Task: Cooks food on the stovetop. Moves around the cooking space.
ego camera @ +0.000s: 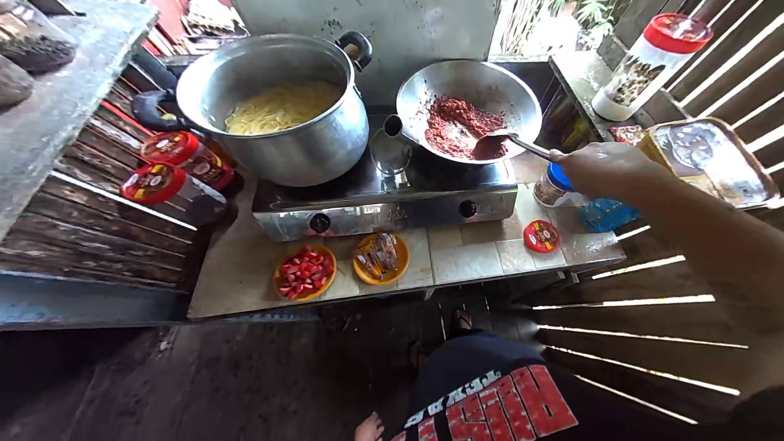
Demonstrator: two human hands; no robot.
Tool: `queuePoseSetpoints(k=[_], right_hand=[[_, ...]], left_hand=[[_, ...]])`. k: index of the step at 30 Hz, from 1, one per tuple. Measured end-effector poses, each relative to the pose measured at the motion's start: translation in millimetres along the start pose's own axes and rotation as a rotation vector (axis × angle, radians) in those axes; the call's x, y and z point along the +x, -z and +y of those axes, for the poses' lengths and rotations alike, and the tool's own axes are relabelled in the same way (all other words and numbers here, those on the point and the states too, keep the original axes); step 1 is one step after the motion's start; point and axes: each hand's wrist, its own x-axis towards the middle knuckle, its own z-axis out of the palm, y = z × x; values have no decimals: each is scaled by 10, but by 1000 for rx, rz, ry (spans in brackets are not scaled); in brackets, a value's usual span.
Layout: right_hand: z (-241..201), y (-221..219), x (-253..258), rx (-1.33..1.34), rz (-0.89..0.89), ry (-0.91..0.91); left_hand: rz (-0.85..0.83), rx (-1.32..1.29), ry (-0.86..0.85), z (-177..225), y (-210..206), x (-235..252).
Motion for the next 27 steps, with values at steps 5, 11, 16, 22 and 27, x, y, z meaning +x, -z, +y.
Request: queuePoseSetpoints(k=[5,11,16,22,27], right_hand=[[344,-314,1581,143,350,156],[514,-322,1236,13,263,232],[506,-297,1260,24,241,225],[607,-396,1323,54,316,290],[661,-342,1095,52,195,183]], left_hand=[[-60,243,-83,79,-448,-98],[17,93,-85,715,-759,-588],[32,40,-85,992,-902,-716],[19,143,-109,1190,-1125,-995],[10,194,-109,1094,-1230,-947]])
